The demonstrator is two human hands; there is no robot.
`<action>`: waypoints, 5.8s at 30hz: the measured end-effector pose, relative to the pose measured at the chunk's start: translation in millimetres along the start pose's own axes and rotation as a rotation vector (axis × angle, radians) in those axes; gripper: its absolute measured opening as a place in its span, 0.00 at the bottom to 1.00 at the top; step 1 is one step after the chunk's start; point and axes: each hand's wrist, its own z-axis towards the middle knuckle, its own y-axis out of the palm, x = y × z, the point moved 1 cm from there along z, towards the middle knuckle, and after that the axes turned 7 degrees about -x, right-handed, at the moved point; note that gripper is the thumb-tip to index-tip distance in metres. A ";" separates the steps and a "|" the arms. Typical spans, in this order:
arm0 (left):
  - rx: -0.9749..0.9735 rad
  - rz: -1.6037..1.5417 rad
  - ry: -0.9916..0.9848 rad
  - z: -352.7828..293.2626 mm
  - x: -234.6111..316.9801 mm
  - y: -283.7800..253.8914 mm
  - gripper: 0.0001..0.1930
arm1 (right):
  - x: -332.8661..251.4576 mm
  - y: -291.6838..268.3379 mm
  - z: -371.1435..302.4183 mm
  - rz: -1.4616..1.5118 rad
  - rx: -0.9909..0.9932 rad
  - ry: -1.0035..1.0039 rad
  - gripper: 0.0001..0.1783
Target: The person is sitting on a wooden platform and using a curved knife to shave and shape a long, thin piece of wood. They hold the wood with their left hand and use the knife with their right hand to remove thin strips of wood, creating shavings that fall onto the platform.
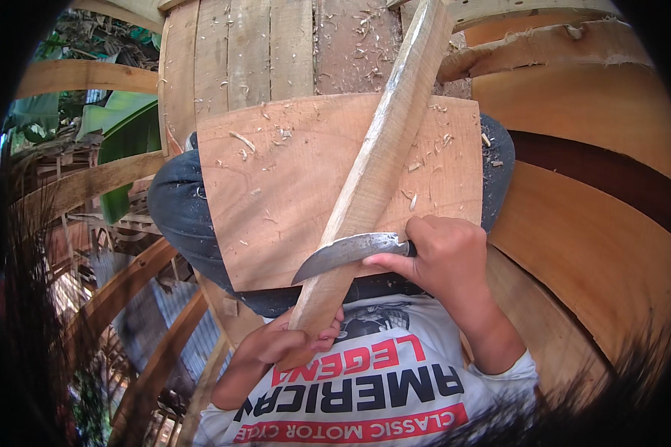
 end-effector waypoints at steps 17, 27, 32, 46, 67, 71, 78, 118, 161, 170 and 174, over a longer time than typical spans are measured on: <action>0.105 0.206 0.005 -1.4 1.9 5.3 0.27 | -4.4 -3.1 -1.0 0.038 -0.017 0.027 0.32; 0.210 0.490 -0.101 -11.0 12.1 17.6 0.24 | 84.6 -42.0 -18.3 0.264 0.218 0.508 0.25; 0.436 0.716 -0.107 -0.3 16.2 35.0 0.25 | 9.2 -9.3 -19.5 0.306 -0.100 0.183 0.26; 0.396 0.906 -0.075 2.2 12.9 34.6 0.24 | 0.3 -3.9 -10.5 0.078 0.061 -0.062 0.34; 0.539 1.114 -0.139 -7.9 31.0 51.1 0.33 | 14.4 0.6 -41.7 0.485 -0.042 0.257 0.36; 0.600 1.223 -0.083 -8.1 35.9 59.3 0.33 | 14.3 5.1 -42.3 0.498 -0.032 0.196 0.36; 0.443 0.985 0.035 -11.7 47.9 55.3 0.33 | 17.2 3.6 -45.9 0.504 -0.007 0.199 0.34; 0.909 1.391 0.065 -16.1 -4.2 66.8 0.36 | -1.0 -1.6 -25.5 0.016 0.088 -0.005 0.36; 0.910 1.116 0.055 -23.7 -3.5 55.4 0.32 | 8.6 -9.5 -39.5 0.851 -0.119 0.445 0.12; 0.858 1.251 0.237 -20.1 -6.5 47.7 0.34 | -9.5 -23.1 -40.0 0.847 -0.370 0.148 0.14; 0.855 1.267 0.231 -20.4 -4.9 44.5 0.35 | -7.9 -16.6 -42.2 0.849 -0.354 0.096 0.14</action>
